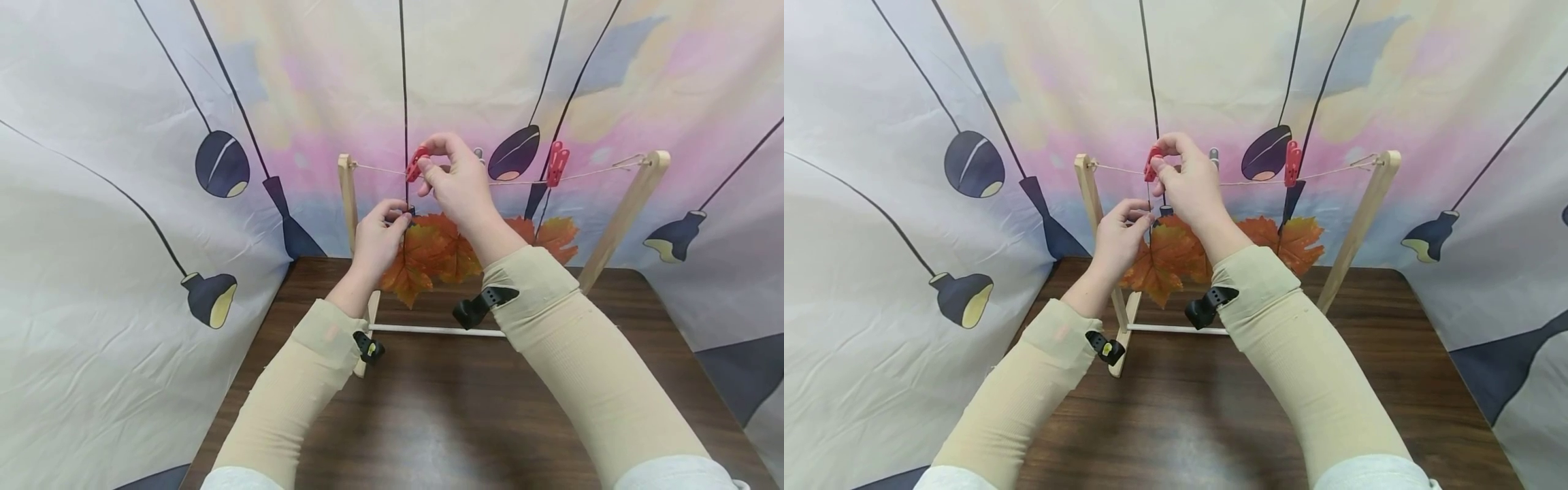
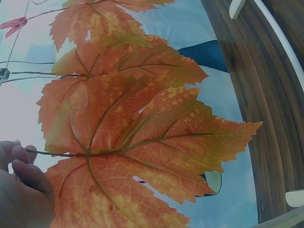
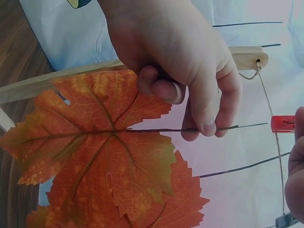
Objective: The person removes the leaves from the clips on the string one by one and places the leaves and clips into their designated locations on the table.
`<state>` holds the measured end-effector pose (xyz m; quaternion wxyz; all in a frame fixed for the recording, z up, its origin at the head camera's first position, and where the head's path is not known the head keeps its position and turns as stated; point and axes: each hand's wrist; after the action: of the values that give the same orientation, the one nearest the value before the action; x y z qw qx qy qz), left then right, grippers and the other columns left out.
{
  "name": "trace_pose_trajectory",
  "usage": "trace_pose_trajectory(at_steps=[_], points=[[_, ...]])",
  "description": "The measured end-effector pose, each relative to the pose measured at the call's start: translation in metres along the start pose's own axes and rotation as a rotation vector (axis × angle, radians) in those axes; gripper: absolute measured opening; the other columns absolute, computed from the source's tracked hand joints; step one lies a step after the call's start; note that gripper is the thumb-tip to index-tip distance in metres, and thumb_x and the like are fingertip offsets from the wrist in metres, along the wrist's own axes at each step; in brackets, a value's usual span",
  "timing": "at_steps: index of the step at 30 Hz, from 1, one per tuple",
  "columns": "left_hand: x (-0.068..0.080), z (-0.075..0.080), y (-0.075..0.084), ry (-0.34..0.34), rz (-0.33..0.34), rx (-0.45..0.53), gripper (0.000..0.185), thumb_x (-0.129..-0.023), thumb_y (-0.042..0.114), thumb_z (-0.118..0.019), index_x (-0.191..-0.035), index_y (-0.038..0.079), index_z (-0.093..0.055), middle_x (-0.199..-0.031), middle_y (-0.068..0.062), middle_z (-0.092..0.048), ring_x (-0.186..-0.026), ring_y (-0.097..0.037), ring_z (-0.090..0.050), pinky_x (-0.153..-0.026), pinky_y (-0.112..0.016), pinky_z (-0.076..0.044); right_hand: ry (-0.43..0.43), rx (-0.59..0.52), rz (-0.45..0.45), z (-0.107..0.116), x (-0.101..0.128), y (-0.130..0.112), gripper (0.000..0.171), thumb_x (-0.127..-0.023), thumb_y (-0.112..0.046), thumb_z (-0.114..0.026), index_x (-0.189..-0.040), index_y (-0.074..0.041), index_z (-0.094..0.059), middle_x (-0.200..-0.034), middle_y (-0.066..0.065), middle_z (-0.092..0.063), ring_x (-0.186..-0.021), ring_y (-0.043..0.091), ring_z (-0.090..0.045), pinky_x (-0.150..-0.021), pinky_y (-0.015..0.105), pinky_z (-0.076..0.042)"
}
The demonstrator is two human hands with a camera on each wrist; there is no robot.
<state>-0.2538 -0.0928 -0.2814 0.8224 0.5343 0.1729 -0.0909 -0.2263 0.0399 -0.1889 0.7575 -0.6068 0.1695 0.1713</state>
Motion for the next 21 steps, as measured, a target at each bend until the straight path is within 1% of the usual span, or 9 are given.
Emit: trace_pose_trajectory(at_steps=[6,9,11,17,21], points=[[0.001,-0.001,-0.002,-0.012,0.004,0.016,0.017,-0.085,0.025,-0.055,-0.1,0.018,-0.059,-0.083,-0.001,-0.059,-0.069,-0.013,-0.055,-0.053,-0.028,-0.048,0.011,0.003,0.054,0.0,0.002,0.001,0.017,-0.086,-0.012,-0.052,-0.102,-0.008,-0.049,-0.098,0.003,-0.054,-0.059,0.021,-0.056,-0.053,0.023,-0.039],[0.001,-0.001,-0.002,-0.016,0.003,0.017,0.015,-0.086,0.025,-0.055,-0.099,0.02,-0.058,-0.083,-0.001,-0.059,-0.067,-0.013,-0.054,-0.052,-0.028,-0.048,0.016,0.016,0.075,0.001,0.004,0.001,0.018,-0.086,-0.012,-0.052,-0.103,-0.007,-0.05,-0.098,0.003,-0.054,-0.059,0.02,-0.056,-0.05,0.022,-0.036],[0.001,-0.002,-0.002,-0.016,-0.001,0.012,0.015,-0.086,0.024,-0.054,-0.1,0.019,-0.058,-0.083,-0.001,-0.059,-0.067,-0.013,-0.054,-0.053,-0.028,-0.048,0.017,0.028,0.085,0.002,0.005,0.001,0.018,-0.086,-0.012,-0.052,-0.103,-0.007,-0.05,-0.098,0.003,-0.054,-0.059,0.02,-0.056,-0.049,0.022,-0.035],[0.002,-0.002,-0.003,0.001,-0.011,-0.006,0.017,-0.085,0.023,-0.055,-0.101,0.017,-0.059,-0.081,-0.001,-0.059,-0.067,-0.012,-0.055,-0.054,-0.028,-0.048,0.014,0.056,0.086,0.002,0.009,-0.001,0.02,-0.085,-0.014,-0.053,-0.105,-0.009,-0.05,-0.099,0.001,-0.055,-0.06,0.019,-0.056,-0.047,0.022,-0.033],[0.003,-0.002,-0.004,0.012,-0.02,-0.027,0.017,-0.085,0.024,-0.056,-0.1,0.017,-0.059,-0.078,-0.001,-0.058,-0.064,-0.012,-0.055,-0.054,-0.027,-0.047,0.001,0.051,0.062,0.001,0.011,0.0,0.026,-0.085,-0.016,-0.053,-0.11,-0.009,-0.046,-0.104,0.001,-0.053,-0.059,0.019,-0.056,-0.044,0.021,-0.031]])
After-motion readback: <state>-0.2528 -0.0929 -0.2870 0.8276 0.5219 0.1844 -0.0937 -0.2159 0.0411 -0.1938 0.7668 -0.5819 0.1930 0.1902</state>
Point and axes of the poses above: each hand's wrist, its own x-axis away from the middle knuckle, its own z-axis out of the back of the hand, y = z × x
